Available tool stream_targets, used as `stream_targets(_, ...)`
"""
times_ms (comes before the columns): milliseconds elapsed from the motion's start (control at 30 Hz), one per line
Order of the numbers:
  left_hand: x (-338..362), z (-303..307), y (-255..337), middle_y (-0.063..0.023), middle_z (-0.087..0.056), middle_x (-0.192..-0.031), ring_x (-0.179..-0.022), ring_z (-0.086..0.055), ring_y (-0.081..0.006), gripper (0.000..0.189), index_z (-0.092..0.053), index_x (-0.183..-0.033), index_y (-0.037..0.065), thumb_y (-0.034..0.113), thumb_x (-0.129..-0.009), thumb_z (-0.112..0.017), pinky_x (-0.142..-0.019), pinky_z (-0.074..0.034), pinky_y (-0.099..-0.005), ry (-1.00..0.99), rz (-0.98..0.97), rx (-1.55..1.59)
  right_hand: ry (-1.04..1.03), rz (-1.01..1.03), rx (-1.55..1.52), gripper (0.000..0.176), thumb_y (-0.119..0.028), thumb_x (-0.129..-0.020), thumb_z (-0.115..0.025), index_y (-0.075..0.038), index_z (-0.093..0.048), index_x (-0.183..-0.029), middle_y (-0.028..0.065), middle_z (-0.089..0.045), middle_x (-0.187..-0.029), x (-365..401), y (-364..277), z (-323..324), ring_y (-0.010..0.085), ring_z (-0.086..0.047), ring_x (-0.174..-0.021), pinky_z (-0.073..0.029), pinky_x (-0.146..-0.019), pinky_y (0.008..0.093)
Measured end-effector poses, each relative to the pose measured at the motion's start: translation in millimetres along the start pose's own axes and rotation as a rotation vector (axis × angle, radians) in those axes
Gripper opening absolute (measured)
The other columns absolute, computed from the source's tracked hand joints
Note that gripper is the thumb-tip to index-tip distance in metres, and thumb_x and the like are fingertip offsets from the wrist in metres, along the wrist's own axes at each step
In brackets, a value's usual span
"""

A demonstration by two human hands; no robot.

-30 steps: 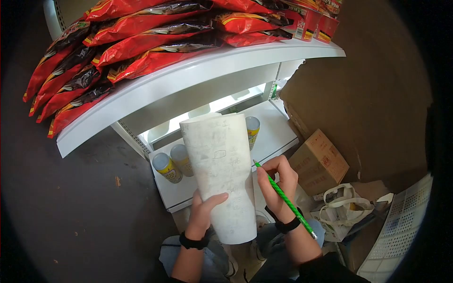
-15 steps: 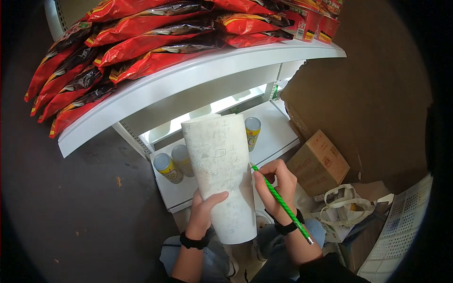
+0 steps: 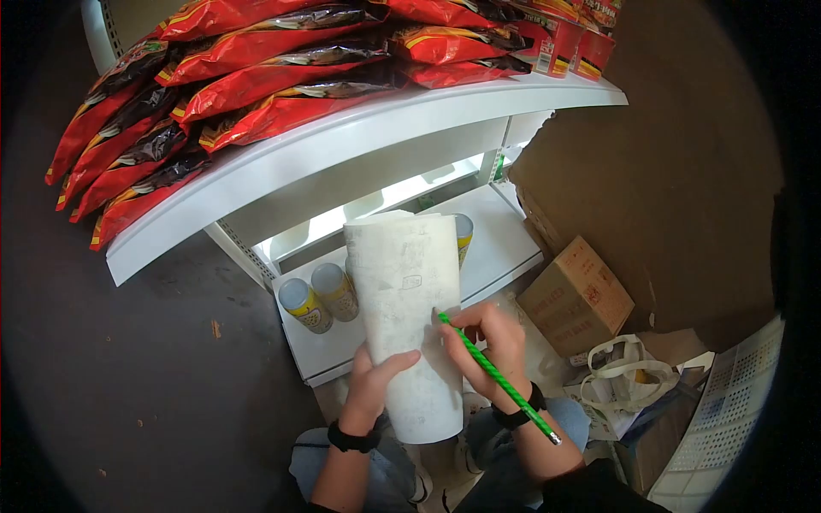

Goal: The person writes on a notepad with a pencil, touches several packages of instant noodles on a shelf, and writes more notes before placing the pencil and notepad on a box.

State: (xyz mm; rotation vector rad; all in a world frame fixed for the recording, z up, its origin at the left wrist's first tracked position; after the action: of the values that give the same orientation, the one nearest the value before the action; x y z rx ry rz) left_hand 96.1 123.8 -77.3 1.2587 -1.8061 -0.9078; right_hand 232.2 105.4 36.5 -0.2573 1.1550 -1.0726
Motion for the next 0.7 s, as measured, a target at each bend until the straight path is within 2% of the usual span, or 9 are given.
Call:
stream_targets(100,-2,-1,-4,-0.0112,-0.059,-0.098,-0.086,-0.057,-0.0173,0.037,-0.052,-0.105,-0.004,0.007,-0.071,-0.06,-0.076,-0.044,-0.0273,-0.023,-0.001,-0.02,-0.062,0.005,-0.005,0.013,-0.005,-0.07,-0.065,-0.002,-0.053,-0.074,0.0066,-0.055,-0.062,1,-2,-11,0.0134,-0.049,-0.049,-0.037,-0.046,0.0243)
stream_targets(200,-2,-1,-3,-0.0106,-0.059,-0.097,-0.086,-0.056,-0.017,0.036,-0.052,-0.105,-0.003,0.007,-0.071,-0.06,-0.076,-0.044,-0.0272,-0.027,-0.001,-0.015,-0.07,0.137,0.01,0.012,-0.006,-0.07,-0.065,-0.002,-0.054,-0.074,0.0067,-0.055,-0.062,1,-13,-14,0.0137,-0.048,-0.048,-0.037,-0.045,0.0246)
stream_targets(400,0,-1,0,-0.0102,-0.059,-0.098,-0.087,-0.056,-0.0163,0.036,-0.052,-0.105,-0.003,0.007,-0.072,-0.059,-0.076,-0.044,-0.027,-0.018,-0.014,-0.019,0.013,-0.043,0.021,0.012,-0.006,-0.071,-0.065,-0.002,-0.054,-0.074,0.0062,-0.055,-0.062,1,8,0,0.0136,-0.049,-0.049,-0.037,-0.046,0.024)
stream_targets(533,-2,-1,-3,-0.0105,-0.058,-0.098,-0.087,-0.056,-0.0167,0.036,-0.052,-0.105,-0.003,0.007,-0.071,-0.06,-0.076,-0.044,-0.027,-0.028,-0.01,-0.014,-0.052,0.109,0.008,0.012,-0.007,-0.071,-0.065,-0.003,-0.054,-0.075,0.0062,-0.054,-0.061,2,-11,-13,0.0132,-0.05,-0.05,-0.038,-0.046,0.0239)
stream_targets(700,0,-2,1,-0.0108,-0.058,-0.098,-0.087,-0.056,-0.0167,0.036,-0.052,-0.105,-0.004,0.007,-0.072,-0.06,-0.076,-0.043,-0.027,-0.025,-0.002,-0.024,-0.028,-0.011,0.023,0.012,-0.007,-0.071,-0.065,-0.002,-0.054,-0.075,0.0066,-0.054,-0.061,1,0,-6,0.0136,-0.05,-0.05,-0.038,-0.046,0.0244)
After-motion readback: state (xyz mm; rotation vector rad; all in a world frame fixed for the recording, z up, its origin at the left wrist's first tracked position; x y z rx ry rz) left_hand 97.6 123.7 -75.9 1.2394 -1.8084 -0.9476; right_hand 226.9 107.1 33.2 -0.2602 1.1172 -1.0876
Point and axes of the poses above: each hand's wrist, its own x-axis away from the middle knuckle, its own z-axis out of the back of the hand, y = z × x, the point moved 9 cm from there along -x, towards the middle knuckle
